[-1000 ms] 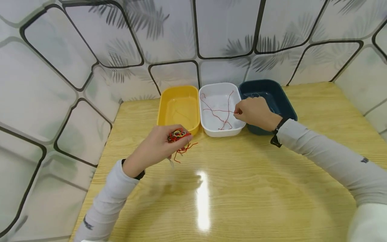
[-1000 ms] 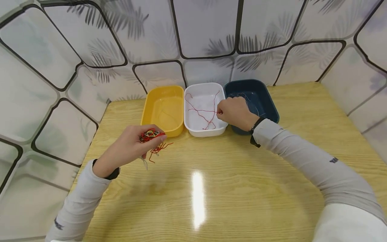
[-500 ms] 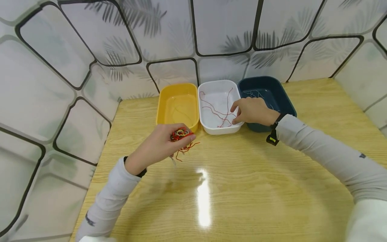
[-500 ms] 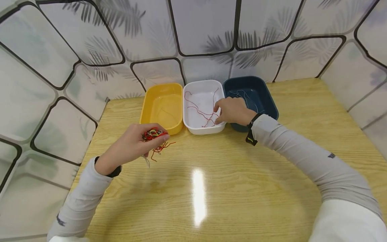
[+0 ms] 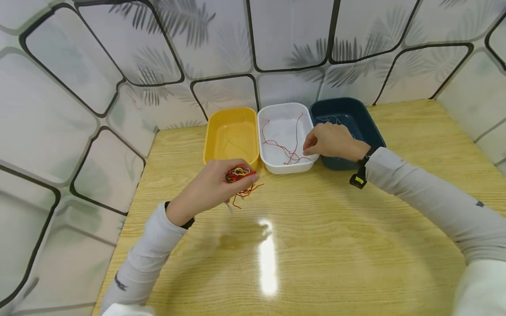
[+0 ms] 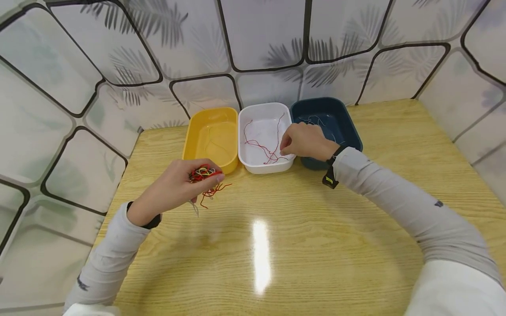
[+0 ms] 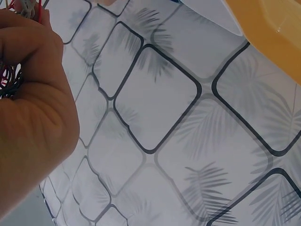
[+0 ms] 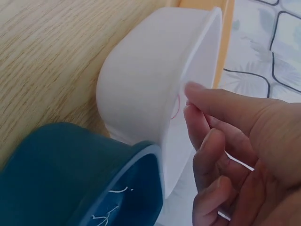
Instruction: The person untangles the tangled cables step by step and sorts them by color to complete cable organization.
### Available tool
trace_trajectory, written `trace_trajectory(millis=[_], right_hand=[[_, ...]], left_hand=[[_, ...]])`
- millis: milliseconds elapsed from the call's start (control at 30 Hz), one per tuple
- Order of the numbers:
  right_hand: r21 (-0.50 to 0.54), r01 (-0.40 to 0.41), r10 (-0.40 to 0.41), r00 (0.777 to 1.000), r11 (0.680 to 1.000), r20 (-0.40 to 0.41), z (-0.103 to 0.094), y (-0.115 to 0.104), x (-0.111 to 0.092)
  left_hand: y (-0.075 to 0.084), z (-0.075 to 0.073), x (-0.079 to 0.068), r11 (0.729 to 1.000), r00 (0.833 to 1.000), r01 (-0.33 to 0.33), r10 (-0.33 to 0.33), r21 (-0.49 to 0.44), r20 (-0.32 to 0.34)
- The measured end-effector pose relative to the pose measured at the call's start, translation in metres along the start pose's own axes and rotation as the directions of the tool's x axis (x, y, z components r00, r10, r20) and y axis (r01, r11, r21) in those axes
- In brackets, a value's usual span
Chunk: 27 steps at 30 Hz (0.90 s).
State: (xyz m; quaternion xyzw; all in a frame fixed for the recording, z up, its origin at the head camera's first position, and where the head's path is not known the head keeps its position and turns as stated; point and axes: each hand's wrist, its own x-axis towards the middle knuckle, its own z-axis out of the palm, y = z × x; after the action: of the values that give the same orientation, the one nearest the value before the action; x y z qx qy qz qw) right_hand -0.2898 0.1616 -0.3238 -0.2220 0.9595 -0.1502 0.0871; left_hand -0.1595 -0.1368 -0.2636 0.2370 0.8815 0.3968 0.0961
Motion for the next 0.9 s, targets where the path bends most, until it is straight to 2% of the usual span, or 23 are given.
trace_trajectory(millis=[133,267,400,567,633,733,900], right_hand=[[0.089,0.106,-0.095,0.989,0.990,-0.116,-0.004,-0.016,-0.010],[0.156,0.250,-0.210,0.950,0.956,-0.232,-0.014,-0.045,-0.031],[0.205,0.407,-0.330,0.886,0.890,-0.326,-0.020,-0.074,-0.054],[0.206,0.569,-0.459,0.790,0.796,-0.407,-0.020,-0.098,-0.074],[0.172,0.604,-0.494,0.758,0.779,-0.425,-0.018,-0.104,-0.078],[0.107,0.625,-0.524,0.726,0.774,-0.446,-0.016,-0.108,-0.080],[0.074,0.630,-0.535,0.711,0.773,-0.456,-0.014,-0.108,-0.081]], left_hand=[[0.013,0.000,-0.001,1.000,1.000,-0.003,0.003,-0.015,-0.005],[0.031,-0.002,-0.003,0.999,1.000,-0.010,0.010,-0.031,-0.007],[0.034,-0.002,-0.002,0.999,1.000,-0.029,0.029,-0.021,-0.012],[0.026,0.004,0.004,0.999,0.999,-0.053,0.053,-0.012,-0.007],[0.020,0.006,0.007,0.998,0.998,-0.063,0.063,-0.011,0.003],[0.012,0.010,0.012,0.994,0.994,-0.112,0.112,0.004,0.017],[0.006,0.014,0.016,0.970,0.971,-0.240,0.239,0.046,0.022]])
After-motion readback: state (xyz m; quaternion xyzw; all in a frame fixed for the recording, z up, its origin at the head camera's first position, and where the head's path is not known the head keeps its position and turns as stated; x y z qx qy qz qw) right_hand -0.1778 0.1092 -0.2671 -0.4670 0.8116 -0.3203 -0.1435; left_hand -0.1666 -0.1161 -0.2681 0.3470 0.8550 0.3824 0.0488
